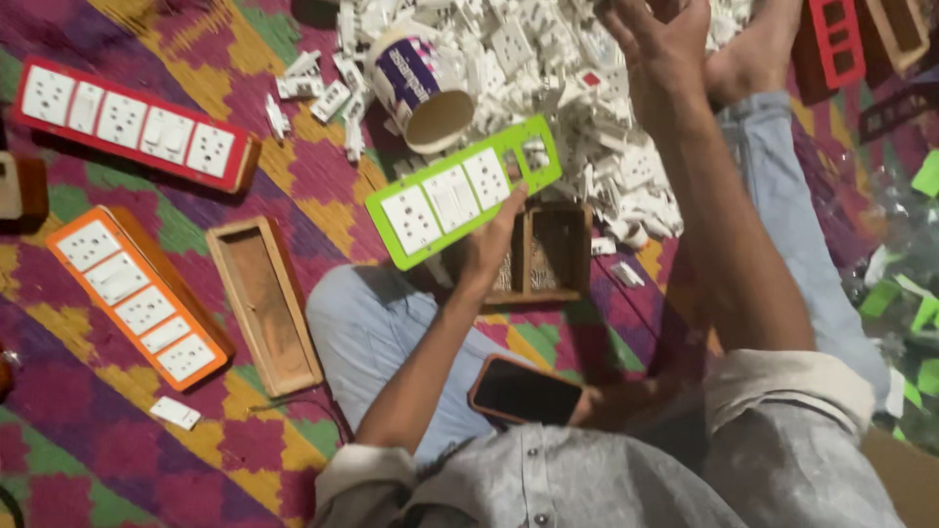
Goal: The person assembles a green multi-gang electrical socket panel by inserting white socket modules and switches into the frame. They pick components from a large pile on the floor, place them into the panel, and secure them with screws from a small wooden box.
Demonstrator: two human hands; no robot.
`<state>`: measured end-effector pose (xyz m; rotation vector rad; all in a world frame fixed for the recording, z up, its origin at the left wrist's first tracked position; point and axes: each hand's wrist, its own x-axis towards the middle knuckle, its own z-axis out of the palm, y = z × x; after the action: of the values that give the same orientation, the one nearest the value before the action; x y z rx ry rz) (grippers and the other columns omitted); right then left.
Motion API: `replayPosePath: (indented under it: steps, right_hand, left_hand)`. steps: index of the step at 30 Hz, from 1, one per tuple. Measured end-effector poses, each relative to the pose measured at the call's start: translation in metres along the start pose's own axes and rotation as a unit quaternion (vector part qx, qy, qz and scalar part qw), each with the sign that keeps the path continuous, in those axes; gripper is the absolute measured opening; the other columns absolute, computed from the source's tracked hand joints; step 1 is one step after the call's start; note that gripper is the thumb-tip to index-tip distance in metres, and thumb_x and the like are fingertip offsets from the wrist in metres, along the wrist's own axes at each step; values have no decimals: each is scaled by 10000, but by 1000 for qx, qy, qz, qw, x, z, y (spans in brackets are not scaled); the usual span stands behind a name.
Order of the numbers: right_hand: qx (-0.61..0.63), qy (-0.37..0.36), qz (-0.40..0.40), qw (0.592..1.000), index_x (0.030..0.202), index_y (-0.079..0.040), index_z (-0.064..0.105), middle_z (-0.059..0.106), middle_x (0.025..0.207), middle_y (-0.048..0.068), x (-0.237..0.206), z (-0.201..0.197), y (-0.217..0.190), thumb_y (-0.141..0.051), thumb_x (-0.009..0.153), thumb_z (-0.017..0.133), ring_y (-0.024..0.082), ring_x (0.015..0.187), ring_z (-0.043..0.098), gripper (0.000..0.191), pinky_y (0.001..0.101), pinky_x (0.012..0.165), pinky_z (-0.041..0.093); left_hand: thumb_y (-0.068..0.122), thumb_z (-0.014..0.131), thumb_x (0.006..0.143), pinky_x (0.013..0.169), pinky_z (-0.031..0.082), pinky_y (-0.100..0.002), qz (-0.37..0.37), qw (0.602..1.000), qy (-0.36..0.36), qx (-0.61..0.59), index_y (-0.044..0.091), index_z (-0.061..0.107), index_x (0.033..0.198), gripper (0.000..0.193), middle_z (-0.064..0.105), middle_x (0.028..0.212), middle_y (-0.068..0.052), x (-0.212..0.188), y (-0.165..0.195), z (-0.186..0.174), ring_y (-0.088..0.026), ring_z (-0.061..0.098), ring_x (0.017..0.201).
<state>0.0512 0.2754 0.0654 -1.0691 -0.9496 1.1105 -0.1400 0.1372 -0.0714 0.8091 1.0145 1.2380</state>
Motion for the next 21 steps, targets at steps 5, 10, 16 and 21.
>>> replayPosePath:
  steps: [5,10,16,21]
  right_hand:
    - [-175,-190,62,964,1275,-5,654,713,1193,46,-67,-29,-20,-61,1106,744,148,1126,713,199,331,1091,604]
    - [-345,-331,25,878,1336,11,622,689,1221,83,-91,-45,-21,2,1056,718,171,1146,695,296,323,1030,588]
    - [-426,-330,-59,840,1272,9,672,712,1198,115,-99,-53,-12,0,1030,760,190,1113,715,258,301,939,611]
    - [-461,-287,-70,837,1226,-17,719,749,1159,89,-107,-67,-9,-44,1059,780,196,1026,733,181,324,855,578]
  left_hand:
    - [142,738,988,768,559,-291,-3,1000,-24,16,2,726,1097,178,730,947,-49,-7,-1,-4,-160,677,838]
    - [150,741,985,852,570,-267,93,988,-87,87,27,707,1162,218,743,1020,-26,-13,15,0,-126,702,925]
    - [142,747,975,850,568,-260,34,989,-121,74,48,708,1170,220,739,1011,-27,-14,27,1,-115,691,915]
    - [125,764,956,773,534,-250,-33,992,-120,19,44,717,1166,230,706,961,-18,-13,23,6,-110,642,844]
